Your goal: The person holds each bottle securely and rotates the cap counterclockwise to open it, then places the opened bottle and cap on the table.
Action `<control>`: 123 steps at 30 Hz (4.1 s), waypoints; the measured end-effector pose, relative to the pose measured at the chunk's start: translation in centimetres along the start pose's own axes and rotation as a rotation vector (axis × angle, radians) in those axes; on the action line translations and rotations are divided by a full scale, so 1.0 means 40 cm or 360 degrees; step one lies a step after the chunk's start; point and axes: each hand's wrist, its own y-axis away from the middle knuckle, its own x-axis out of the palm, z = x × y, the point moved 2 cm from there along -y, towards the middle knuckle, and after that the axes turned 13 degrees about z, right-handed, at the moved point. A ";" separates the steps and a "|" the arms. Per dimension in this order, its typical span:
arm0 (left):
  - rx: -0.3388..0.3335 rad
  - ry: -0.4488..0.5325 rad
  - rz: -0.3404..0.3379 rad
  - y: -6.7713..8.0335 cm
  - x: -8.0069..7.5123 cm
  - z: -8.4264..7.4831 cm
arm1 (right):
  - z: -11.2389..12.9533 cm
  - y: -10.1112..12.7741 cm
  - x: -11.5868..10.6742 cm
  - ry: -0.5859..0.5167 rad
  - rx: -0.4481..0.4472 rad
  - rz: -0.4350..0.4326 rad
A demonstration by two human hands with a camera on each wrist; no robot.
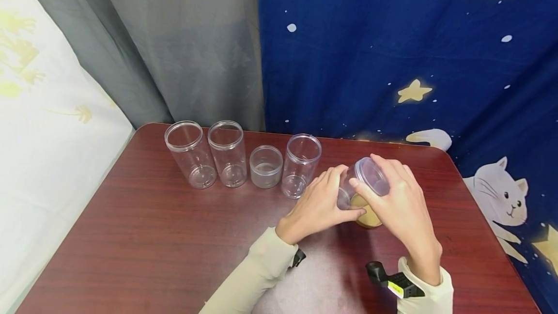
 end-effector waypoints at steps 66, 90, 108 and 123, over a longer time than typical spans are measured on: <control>-0.0005 0.0200 0.0137 0.000 0.002 0.008 | -0.006 0.015 -0.027 -0.0018 0.0013 0.0106; 0.0001 0.0269 0.0180 0.001 0.002 0.012 | -0.016 0.009 -0.025 -0.0128 -0.0123 0.0177; 0.0069 0.0339 0.0176 0.003 -0.001 0.013 | -0.037 0.013 -0.028 -0.0419 -0.0323 0.0288; 0.0009 0.0272 0.0207 0.002 -0.001 0.017 | -0.034 0.012 -0.030 -0.0313 -0.0299 0.0262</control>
